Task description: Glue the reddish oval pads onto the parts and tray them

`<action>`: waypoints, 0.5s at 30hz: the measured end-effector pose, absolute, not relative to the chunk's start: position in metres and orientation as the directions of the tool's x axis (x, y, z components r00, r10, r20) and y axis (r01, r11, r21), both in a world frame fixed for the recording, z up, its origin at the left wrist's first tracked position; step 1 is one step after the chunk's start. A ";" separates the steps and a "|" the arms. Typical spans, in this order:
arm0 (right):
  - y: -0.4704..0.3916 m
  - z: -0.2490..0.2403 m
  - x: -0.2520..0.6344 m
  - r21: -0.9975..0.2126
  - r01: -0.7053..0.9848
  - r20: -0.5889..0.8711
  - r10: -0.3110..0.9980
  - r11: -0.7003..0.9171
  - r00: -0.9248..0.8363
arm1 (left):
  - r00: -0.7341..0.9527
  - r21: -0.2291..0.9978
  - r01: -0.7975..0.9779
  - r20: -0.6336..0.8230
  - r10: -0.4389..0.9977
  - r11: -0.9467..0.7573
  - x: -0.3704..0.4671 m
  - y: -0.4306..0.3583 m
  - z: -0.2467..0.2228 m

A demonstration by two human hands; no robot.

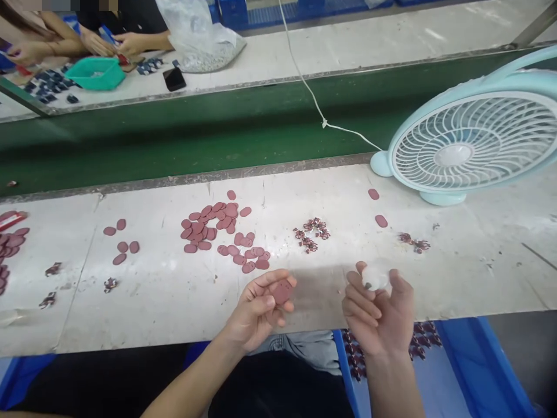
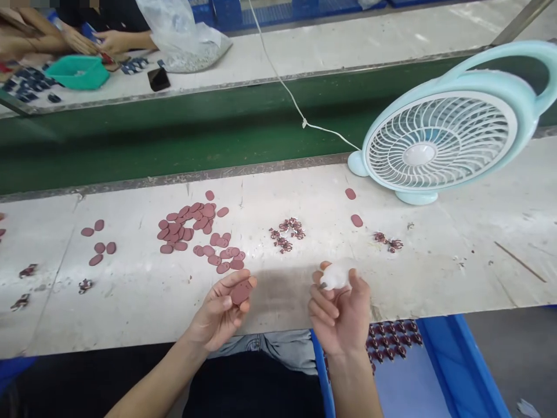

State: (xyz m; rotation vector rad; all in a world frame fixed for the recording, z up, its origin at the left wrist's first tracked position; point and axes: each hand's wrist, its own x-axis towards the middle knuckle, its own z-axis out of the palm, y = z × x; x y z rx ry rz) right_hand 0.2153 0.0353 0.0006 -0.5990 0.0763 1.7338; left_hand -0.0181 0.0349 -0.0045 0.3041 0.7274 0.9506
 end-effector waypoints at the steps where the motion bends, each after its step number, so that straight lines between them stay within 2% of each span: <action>1: 0.031 0.008 0.208 -0.368 -0.885 -0.448 0.888 -0.286 -0.100 | 0.373 0.528 -0.631 -0.437 0.819 0.569 -0.015 0.031 -0.006; 4: 0.021 0.021 0.189 -0.623 -0.720 -0.443 0.897 -0.305 0.002 | 0.355 0.568 -0.613 -0.423 0.834 0.549 -0.007 0.025 -0.009; 8: 0.009 0.028 0.174 -0.861 -0.496 -0.265 0.931 -0.111 0.251 | 0.344 0.648 -0.586 -0.346 0.873 0.487 -0.001 0.020 -0.008; 12: -0.001 0.035 0.164 -0.947 -0.313 -0.177 0.929 -0.071 0.324 | 0.349 0.715 -0.516 -0.328 0.878 0.472 0.005 0.010 -0.006; 15: -0.005 0.037 0.158 -0.976 -0.217 -0.114 0.909 -0.026 0.402 | 0.323 0.705 -0.545 -0.323 0.890 0.453 0.009 0.003 -0.005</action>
